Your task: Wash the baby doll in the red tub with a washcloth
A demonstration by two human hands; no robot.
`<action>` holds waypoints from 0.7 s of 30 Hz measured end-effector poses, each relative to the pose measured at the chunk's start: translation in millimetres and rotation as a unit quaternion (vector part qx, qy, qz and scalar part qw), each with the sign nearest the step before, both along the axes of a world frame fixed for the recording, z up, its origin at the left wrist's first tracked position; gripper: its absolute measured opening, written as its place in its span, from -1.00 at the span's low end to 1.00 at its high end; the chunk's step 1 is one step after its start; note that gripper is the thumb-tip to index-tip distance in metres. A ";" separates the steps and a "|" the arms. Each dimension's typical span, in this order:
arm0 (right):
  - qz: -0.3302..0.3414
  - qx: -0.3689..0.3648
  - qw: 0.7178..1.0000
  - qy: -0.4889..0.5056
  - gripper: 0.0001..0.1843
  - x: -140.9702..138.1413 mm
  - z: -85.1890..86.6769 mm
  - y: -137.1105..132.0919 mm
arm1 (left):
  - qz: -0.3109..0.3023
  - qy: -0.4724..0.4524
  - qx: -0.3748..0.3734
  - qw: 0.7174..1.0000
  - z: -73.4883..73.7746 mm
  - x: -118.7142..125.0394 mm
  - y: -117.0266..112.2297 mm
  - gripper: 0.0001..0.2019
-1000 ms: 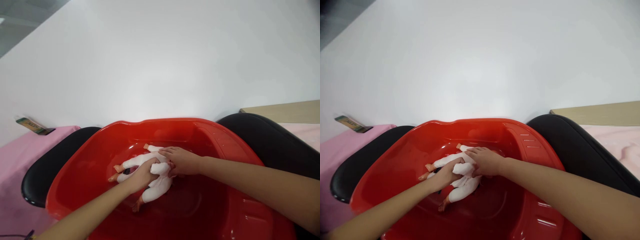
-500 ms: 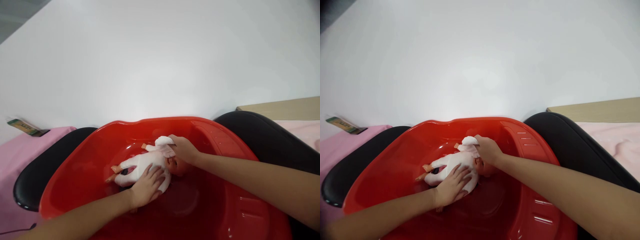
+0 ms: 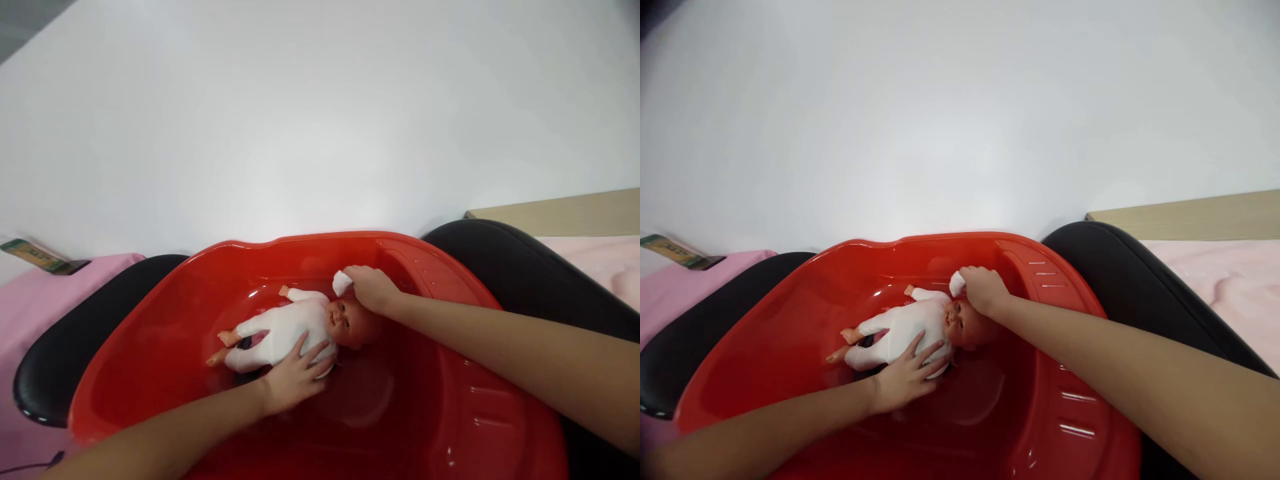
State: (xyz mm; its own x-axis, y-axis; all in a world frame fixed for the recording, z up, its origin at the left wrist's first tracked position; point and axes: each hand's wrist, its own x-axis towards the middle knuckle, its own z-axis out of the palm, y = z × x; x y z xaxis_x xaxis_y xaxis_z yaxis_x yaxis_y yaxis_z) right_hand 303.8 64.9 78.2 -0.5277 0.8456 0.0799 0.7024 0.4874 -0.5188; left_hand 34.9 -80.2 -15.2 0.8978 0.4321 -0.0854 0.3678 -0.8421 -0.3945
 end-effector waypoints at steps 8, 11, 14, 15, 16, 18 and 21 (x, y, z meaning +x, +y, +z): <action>0.049 -0.102 0.994 -0.003 -0.69 5.9 -23.2 7.8 | 0.094 -0.015 0.035 0.995 13.1 -7.7 20.3 -0.66; 0.056 -0.085 0.995 -0.024 -0.63 6.5 -17.6 7.3 | 0.158 -0.021 0.013 0.987 17.7 -15.2 28.4 -0.65; 0.032 -0.095 0.994 -0.042 -0.62 5.2 -15.4 6.0 | 0.228 -0.050 -0.005 0.972 16.4 -22.3 34.6 -0.58; 0.018 -0.101 0.994 -0.043 -0.63 4.5 -16.1 6.0 | 0.258 -0.073 -0.013 0.963 14.0 -24.2 35.8 -0.53; 0.006 -0.105 0.994 -0.043 -0.64 3.8 -17.6 6.2 | 0.291 -0.109 -0.022 0.950 10.5 -25.8 36.4 -0.48; -0.009 -0.108 0.993 -0.042 -0.64 2.9 -21.8 7.4 | 0.353 -0.202 -0.034 0.913 1.4 -27.9 36.1 -0.45; -0.011 -0.108 0.993 -0.043 -0.65 2.7 -27.8 10.1 | 0.406 -0.297 -0.027 0.864 -11.3 -28.1 33.6 -0.54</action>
State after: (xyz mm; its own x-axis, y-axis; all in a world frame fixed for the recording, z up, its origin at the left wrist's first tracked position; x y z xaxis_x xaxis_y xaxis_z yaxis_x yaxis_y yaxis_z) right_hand 306.4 75.0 50.4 -0.5056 0.8497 -0.1496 0.7582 0.3549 -0.5469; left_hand 6.8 -46.7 -26.5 0.1934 0.9495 0.2472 0.9698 -0.2232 0.0987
